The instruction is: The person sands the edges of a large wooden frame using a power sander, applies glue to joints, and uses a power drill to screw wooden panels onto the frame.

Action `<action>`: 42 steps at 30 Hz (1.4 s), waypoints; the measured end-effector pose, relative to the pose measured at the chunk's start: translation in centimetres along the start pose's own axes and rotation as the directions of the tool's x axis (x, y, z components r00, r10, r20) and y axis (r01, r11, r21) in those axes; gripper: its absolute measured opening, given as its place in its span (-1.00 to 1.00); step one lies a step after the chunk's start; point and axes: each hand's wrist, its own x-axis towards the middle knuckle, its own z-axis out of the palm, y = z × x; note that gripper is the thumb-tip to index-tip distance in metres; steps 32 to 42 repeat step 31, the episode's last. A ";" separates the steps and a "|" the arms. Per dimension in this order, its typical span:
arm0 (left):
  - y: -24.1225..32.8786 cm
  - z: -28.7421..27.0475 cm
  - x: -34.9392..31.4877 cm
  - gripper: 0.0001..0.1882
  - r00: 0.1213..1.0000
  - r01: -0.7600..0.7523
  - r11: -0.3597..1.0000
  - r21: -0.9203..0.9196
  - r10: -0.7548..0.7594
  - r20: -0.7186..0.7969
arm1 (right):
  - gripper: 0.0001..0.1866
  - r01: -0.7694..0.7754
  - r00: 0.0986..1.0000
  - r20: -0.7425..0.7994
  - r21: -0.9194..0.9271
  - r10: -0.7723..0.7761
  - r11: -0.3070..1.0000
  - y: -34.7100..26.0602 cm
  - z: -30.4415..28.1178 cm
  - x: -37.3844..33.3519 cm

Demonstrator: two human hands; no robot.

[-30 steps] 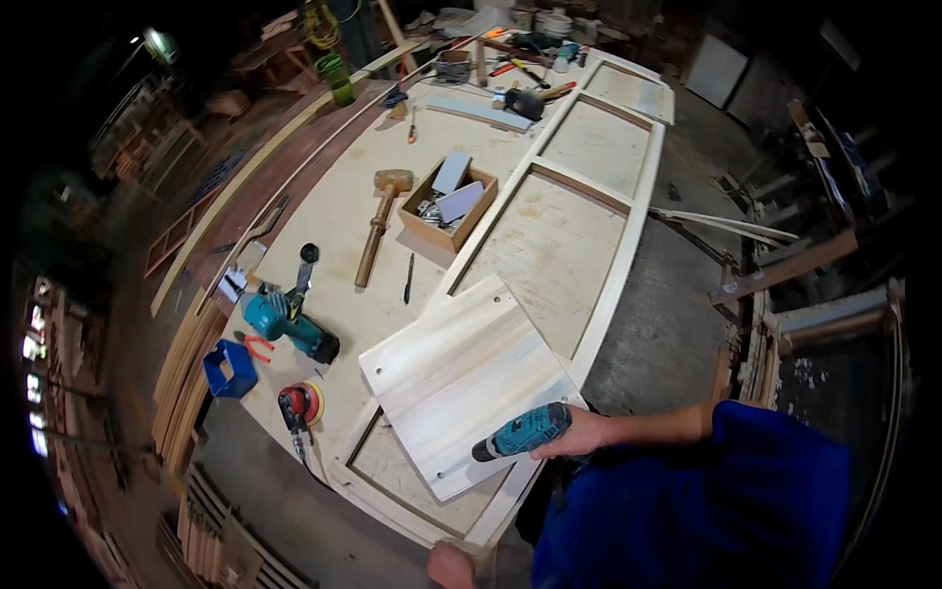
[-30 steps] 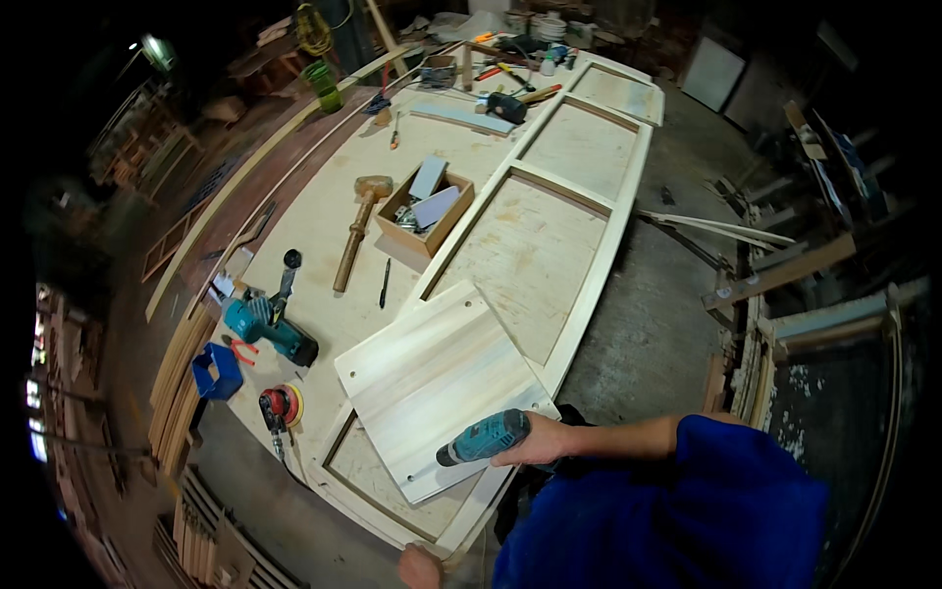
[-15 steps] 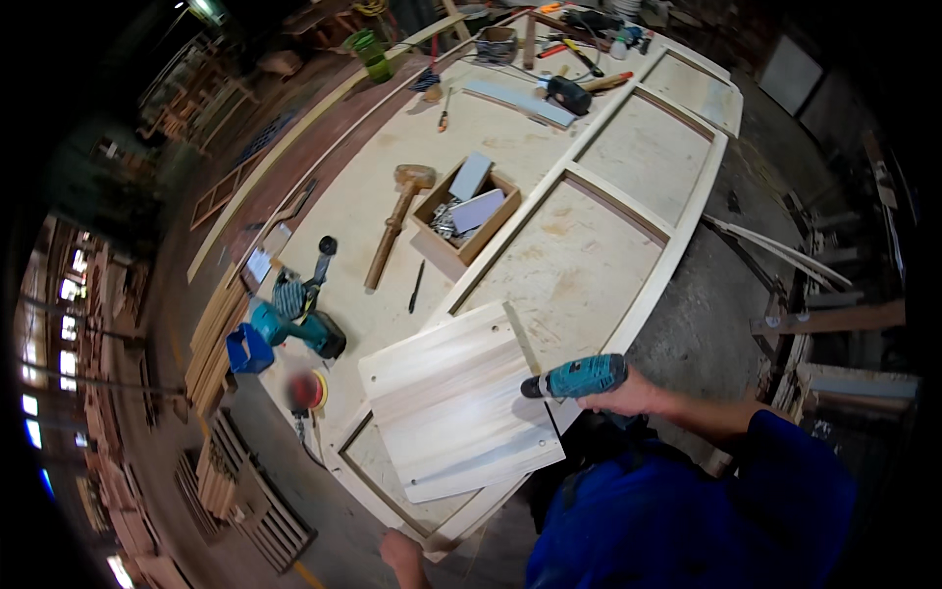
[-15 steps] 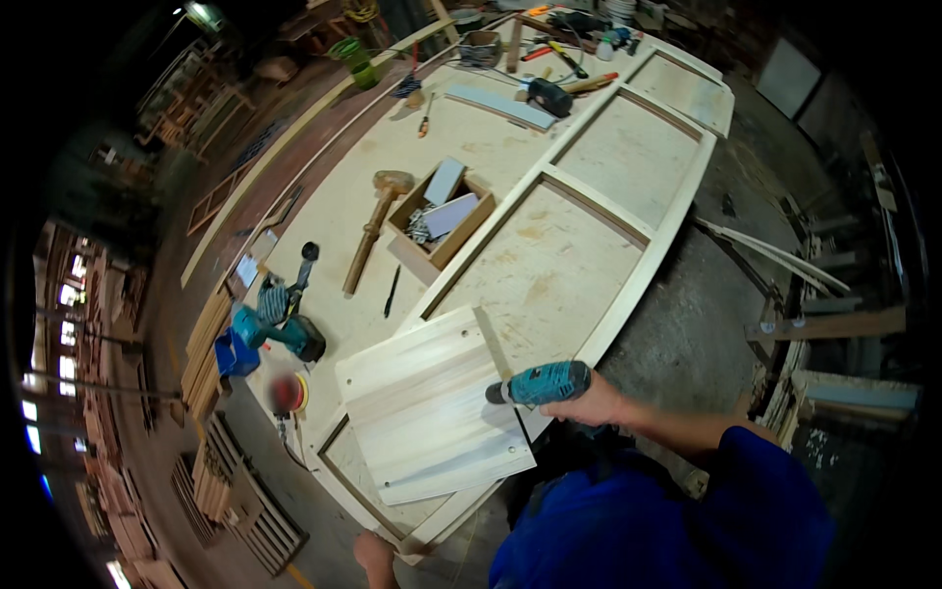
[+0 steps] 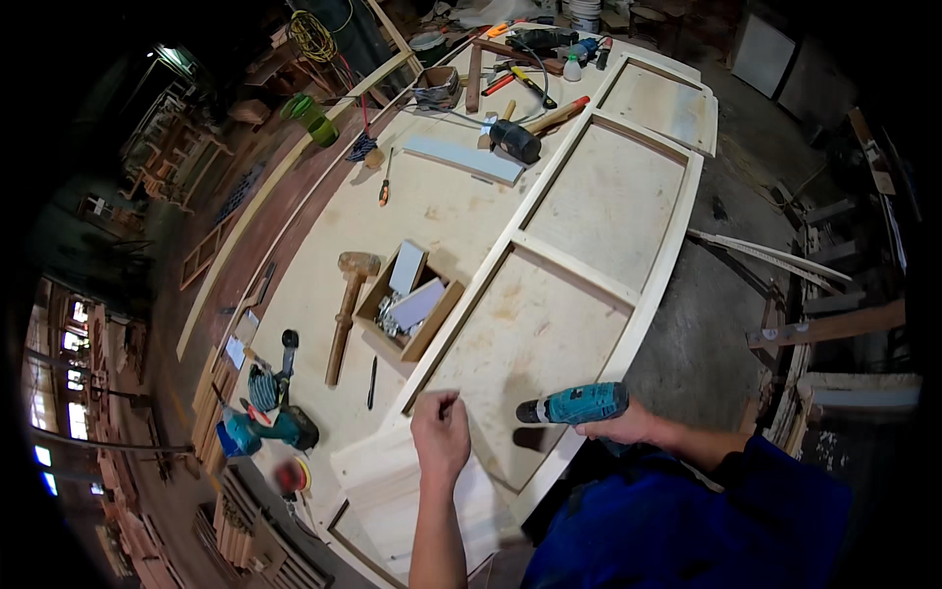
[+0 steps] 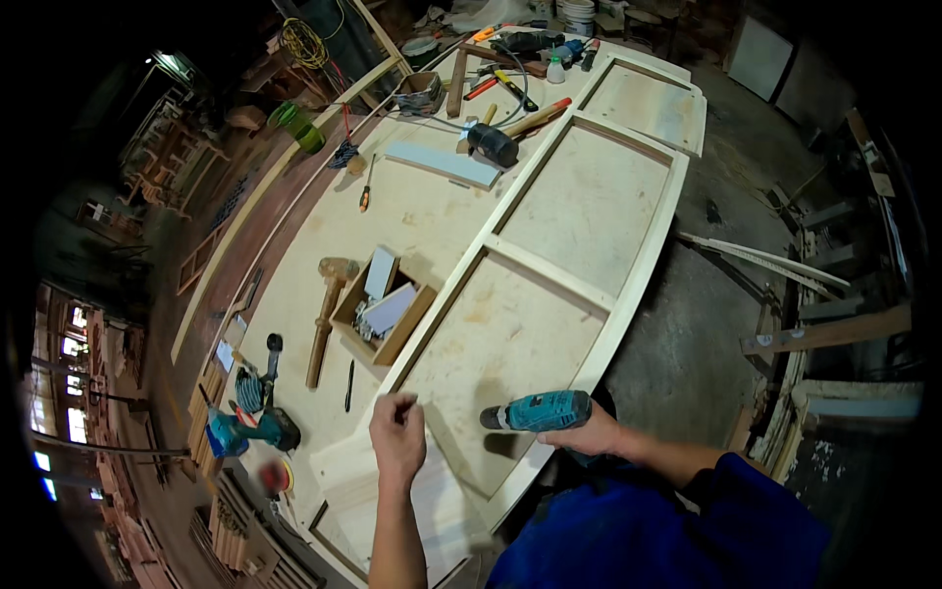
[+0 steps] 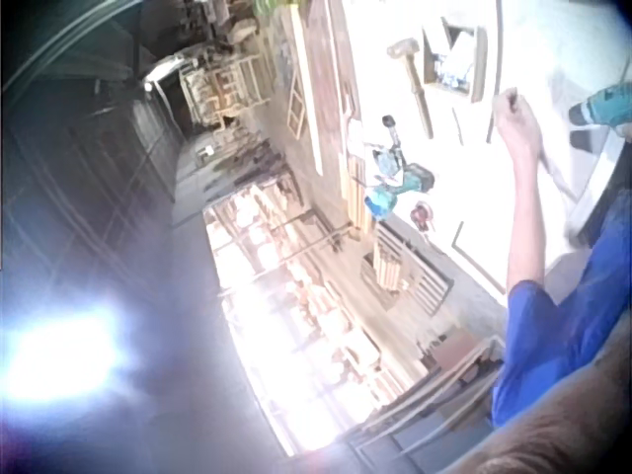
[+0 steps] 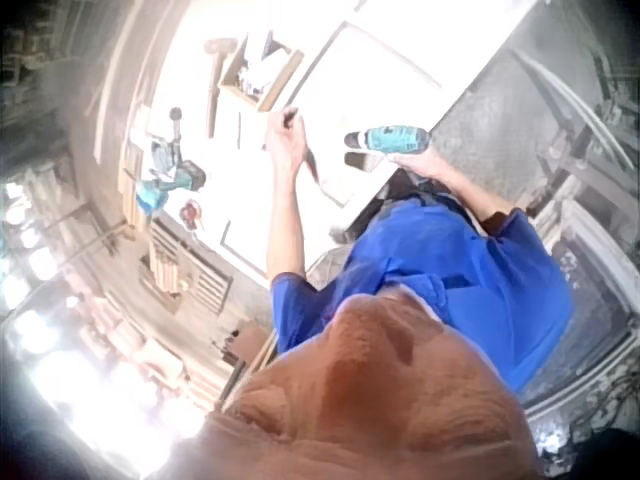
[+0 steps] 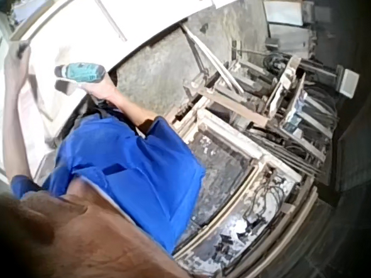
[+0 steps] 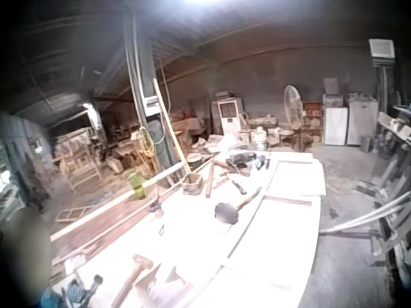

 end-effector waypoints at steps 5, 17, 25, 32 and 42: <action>0.6 14.7 20.3 -0.73 1.000 0.009 0.998 0.064 -0.009 -0.006 | -0.42 0.013 0.999 -0.028 -0.176 -0.018 0.984 -2.1 -10.6 3.8; -6.4 34.3 48.7 -0.65 0.934 0.348 0.796 0.496 -0.341 -0.109 | -0.32 -0.156 0.960 -0.223 0.082 0.170 0.984 -7.2 -26.2 3.7; -4.4 32.7 48.6 -0.79 0.821 0.443 0.756 0.481 -0.558 0.121 | -0.33 -0.074 0.982 -0.158 0.186 0.104 0.980 -7.7 -28.3 6.5; 0.7 27.9 34.6 -0.85 0.723 0.653 0.235 -0.720 -0.479 0.498 | -0.30 0.056 0.992 -0.117 0.008 -0.054 0.998 -8.8 -27.8 9.0; 0.7 27.9 34.6 -0.85 0.723 0.653 0.235 -0.720 -0.479 0.498 | -0.30 0.056 0.992 -0.117 0.008 -0.054 0.998 -8.8 -27.8 9.0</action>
